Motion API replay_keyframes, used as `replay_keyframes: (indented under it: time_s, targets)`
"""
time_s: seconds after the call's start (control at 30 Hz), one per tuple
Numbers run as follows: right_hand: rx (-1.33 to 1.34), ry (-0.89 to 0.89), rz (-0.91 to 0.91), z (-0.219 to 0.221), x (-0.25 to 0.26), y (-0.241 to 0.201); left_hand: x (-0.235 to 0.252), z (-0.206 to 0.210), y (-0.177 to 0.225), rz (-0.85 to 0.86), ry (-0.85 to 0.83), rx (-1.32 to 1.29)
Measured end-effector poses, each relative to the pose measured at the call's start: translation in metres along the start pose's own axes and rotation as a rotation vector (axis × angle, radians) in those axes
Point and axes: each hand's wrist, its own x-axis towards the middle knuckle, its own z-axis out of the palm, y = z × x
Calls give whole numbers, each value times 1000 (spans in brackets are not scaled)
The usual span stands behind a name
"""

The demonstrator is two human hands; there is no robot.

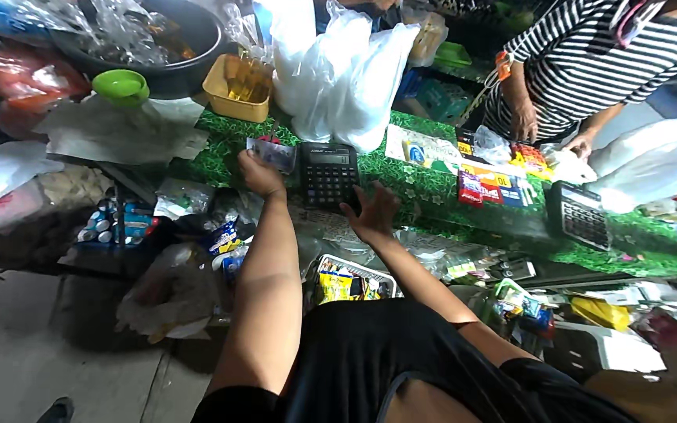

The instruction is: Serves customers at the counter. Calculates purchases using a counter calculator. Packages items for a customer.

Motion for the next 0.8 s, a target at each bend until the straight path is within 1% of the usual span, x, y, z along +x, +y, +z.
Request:
replay_keyframes:
  time_s: [0.13, 0.23, 0.3, 0.4, 0.47, 0.6, 0.8]
  targets:
    - [-2, 13, 6, 2, 2, 1, 0, -2, 1, 4, -10, -8]
    - [-13, -19, 18, 5, 3, 3, 0, -2, 1, -4, -24, 0]
    - [-12, 2, 14, 5, 3, 2, 0, -2, 1, -8, -24, 4]
    - [-18, -30, 12, 3, 2, 1, 0, -2, 1, -12, -24, 2]
    - [8, -6, -2, 0, 0, -1, -1, -3, 1, 2, -22, -7]
    - [-12, -66, 11, -4, -1, -3, -1, -3, 1, 5, -12, -9]
    - [-17, -27, 8, 0, 0, -2, -1, 0, 0, 16, 16, -6]
